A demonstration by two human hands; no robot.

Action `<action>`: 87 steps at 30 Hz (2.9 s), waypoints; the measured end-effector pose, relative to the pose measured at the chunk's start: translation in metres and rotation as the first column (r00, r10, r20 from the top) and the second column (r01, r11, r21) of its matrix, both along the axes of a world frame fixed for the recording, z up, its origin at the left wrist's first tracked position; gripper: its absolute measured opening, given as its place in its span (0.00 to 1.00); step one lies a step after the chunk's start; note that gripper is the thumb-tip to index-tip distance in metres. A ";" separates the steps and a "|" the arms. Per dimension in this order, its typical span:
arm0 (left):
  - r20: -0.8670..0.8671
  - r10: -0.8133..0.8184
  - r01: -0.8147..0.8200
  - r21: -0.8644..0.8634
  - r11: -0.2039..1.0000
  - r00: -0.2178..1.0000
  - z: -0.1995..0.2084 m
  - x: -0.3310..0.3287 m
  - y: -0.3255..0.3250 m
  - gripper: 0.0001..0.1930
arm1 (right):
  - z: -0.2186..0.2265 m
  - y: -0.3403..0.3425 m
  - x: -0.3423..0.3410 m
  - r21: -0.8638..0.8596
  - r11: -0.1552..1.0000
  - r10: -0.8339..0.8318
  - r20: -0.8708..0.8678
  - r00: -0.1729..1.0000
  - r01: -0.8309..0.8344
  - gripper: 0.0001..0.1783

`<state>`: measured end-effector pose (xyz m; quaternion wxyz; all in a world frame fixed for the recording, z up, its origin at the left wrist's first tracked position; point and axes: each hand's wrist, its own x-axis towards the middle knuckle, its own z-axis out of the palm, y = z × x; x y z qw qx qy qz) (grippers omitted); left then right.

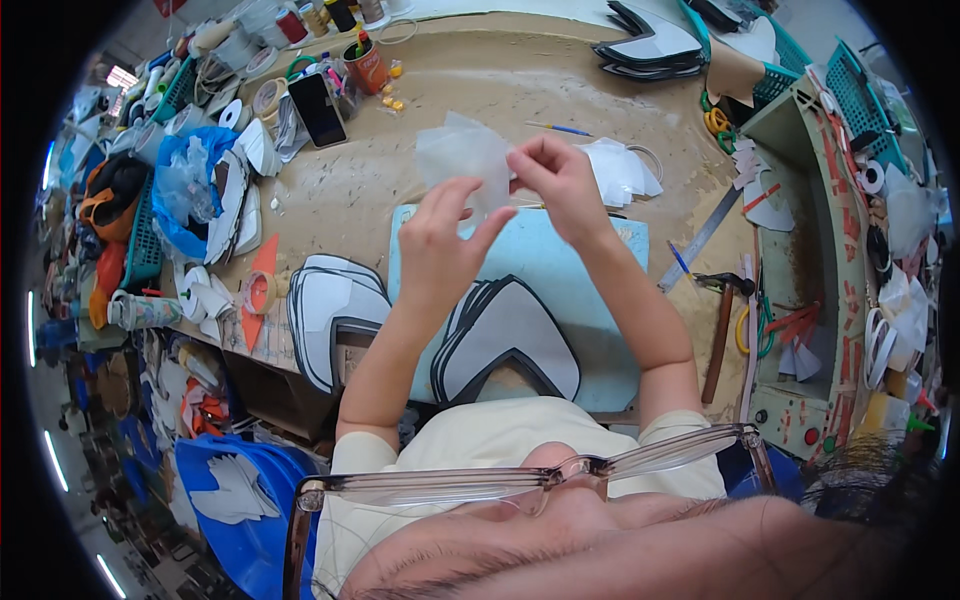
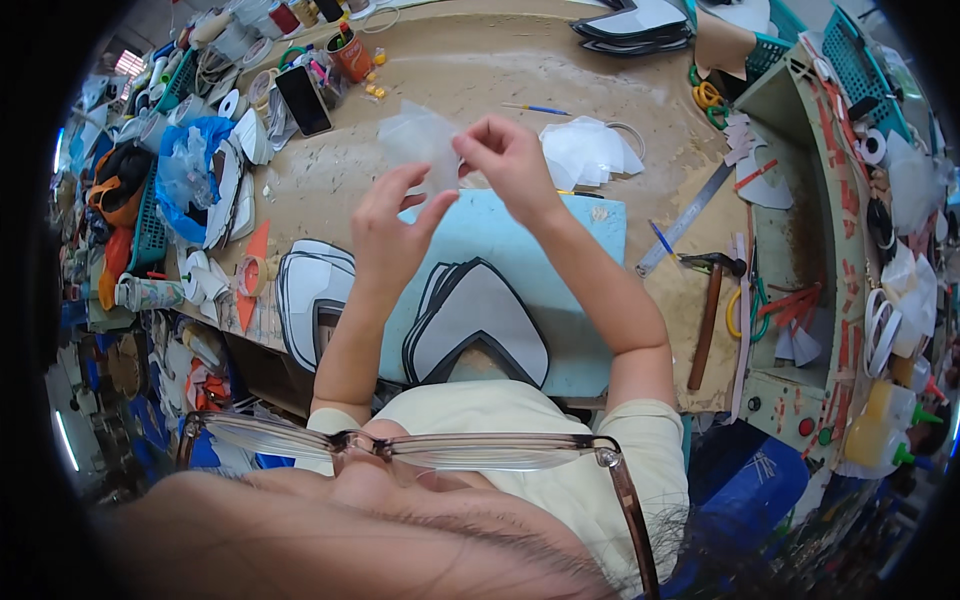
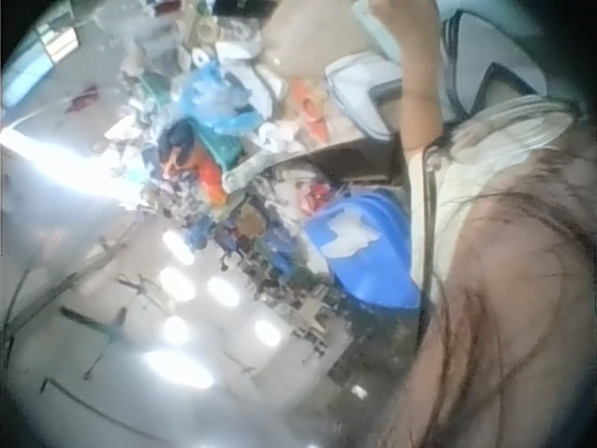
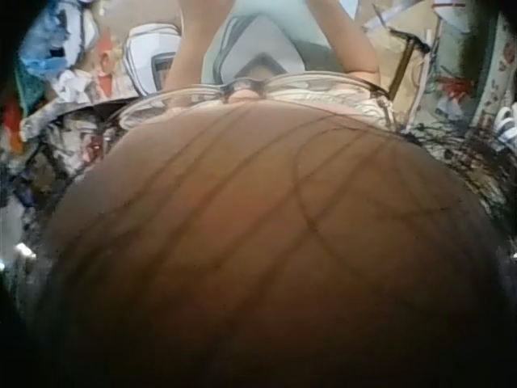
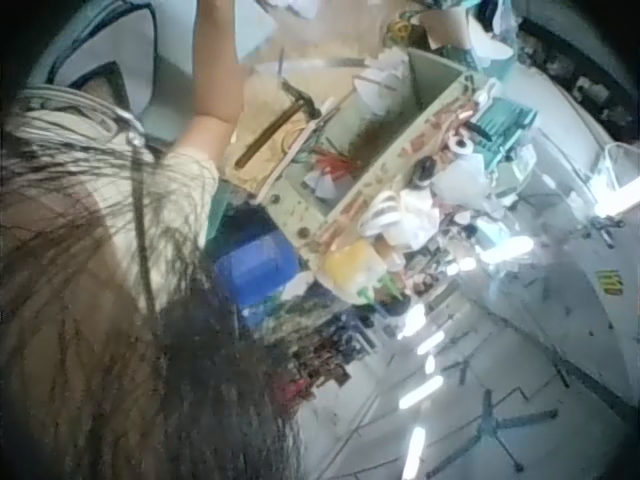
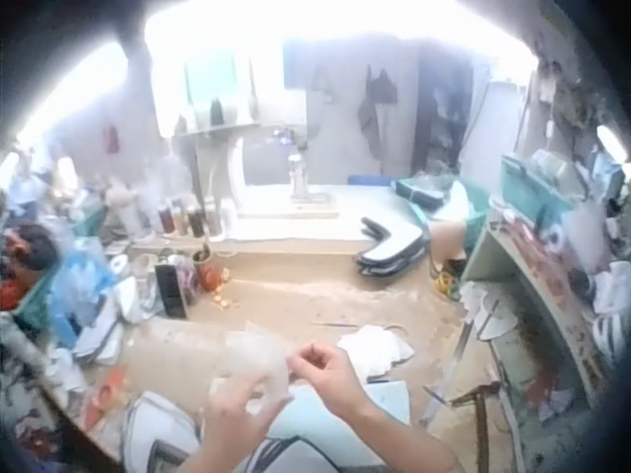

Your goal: The person takes white lining pieces from an upper shelf, places them onto shoe upper components on the workbench, and taps the components with a hammer.

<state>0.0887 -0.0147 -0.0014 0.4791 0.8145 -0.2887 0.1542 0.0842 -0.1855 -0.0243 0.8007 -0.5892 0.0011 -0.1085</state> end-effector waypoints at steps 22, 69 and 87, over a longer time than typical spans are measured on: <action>-0.515 0.182 -0.398 -0.347 0.850 0.837 -0.058 0.079 0.074 0.08 | -0.033 -0.055 -0.058 0.173 0.946 -0.280 0.012 0.960 0.274 0.05; 0.170 0.084 -0.114 0.174 0.978 0.982 -0.037 0.018 0.015 0.11 | -0.041 -0.024 -0.072 0.216 0.897 -0.355 -0.171 0.919 0.387 0.08; -0.405 -0.363 -0.302 -0.902 0.309 0.839 -0.042 -0.027 0.119 0.07 | -0.036 0.036 -0.106 0.037 0.991 -0.123 -0.095 0.988 0.126 0.07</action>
